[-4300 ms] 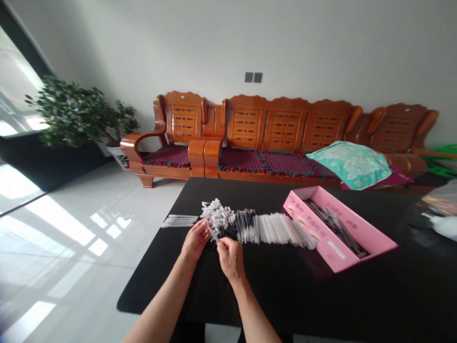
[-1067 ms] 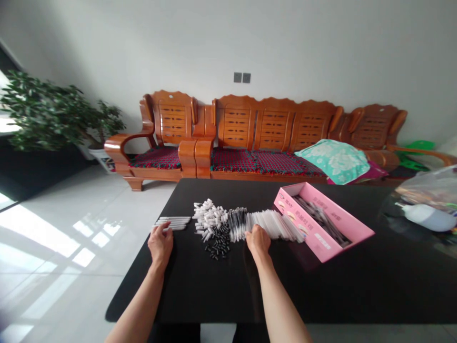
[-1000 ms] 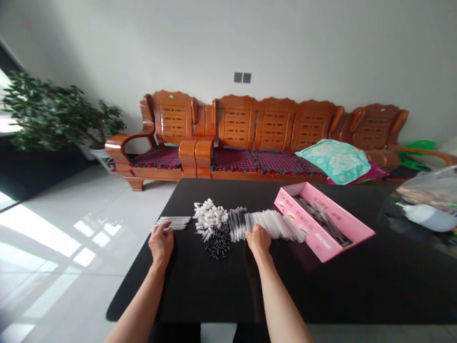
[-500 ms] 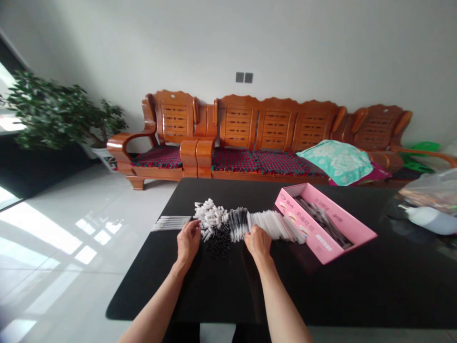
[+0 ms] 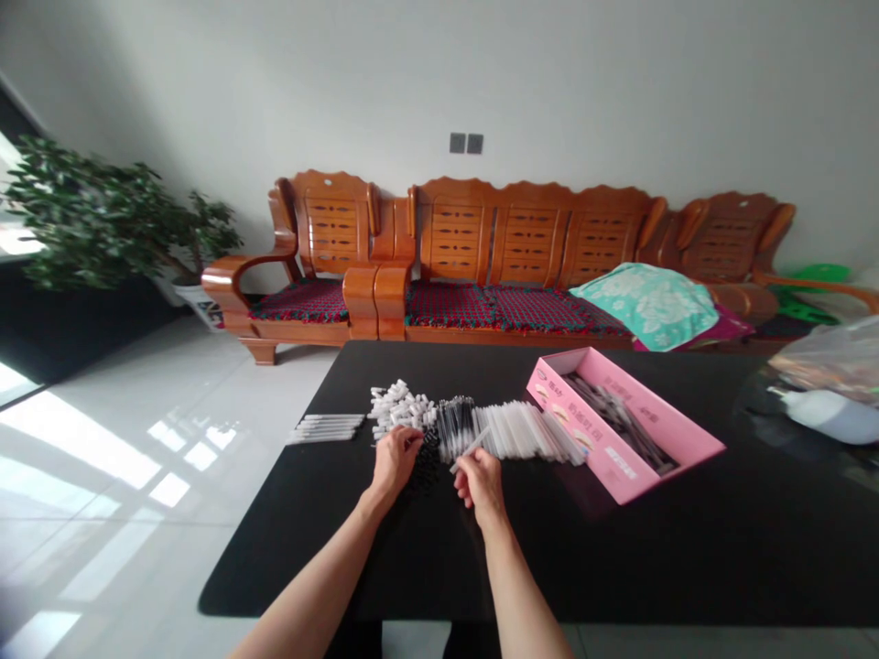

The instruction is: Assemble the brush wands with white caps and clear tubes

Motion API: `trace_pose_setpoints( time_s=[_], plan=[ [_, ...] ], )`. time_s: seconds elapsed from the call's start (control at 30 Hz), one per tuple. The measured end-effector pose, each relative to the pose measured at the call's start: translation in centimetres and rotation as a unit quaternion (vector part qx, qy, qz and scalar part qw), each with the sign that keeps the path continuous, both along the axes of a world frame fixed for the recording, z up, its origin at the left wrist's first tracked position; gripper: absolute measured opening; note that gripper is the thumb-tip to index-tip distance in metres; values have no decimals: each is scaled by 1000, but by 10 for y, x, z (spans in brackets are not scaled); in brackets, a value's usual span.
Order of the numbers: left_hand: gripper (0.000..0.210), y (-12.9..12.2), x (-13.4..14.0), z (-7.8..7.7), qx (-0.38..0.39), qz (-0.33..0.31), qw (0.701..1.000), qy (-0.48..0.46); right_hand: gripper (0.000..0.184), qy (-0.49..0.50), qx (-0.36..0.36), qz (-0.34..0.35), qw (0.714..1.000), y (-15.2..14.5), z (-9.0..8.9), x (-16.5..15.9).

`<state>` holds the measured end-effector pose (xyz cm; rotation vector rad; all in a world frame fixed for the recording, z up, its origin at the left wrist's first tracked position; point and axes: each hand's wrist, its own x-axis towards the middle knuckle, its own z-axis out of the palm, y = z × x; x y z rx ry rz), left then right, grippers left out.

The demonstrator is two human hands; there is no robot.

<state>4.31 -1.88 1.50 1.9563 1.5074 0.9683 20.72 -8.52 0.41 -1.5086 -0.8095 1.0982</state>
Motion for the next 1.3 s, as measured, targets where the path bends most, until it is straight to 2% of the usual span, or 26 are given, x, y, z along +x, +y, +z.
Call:
trace_pose_setpoints(
  time_s=[0.1, 0.27, 0.5, 0.63, 0.9, 1.3],
  plan=[
    [15, 6, 13, 5, -6, -16, 1000, 8, 17, 1, 5, -2, 1000, 1, 0, 1],
    [15, 15, 49, 12, -13, -57, 998, 30, 15, -17, 14, -8, 1000, 0, 0, -1],
    [24, 26, 83, 13, -81, -25, 988, 129, 15, -11, 16, 1, 1000, -1, 4, -1],
    [24, 30, 89, 15, -112, -16, 979, 169, 14, -10, 21, 5, 1000, -1, 3, 0],
    [25, 30, 88, 19, -138, -9, 975, 175, 14, 3, 33, 13, 999, -2, 3, 0],
    [25, 30, 84, 21, -134, -14, 977, 166, 14, 6, 33, 15, 999, -1, 2, 0]
  ],
)
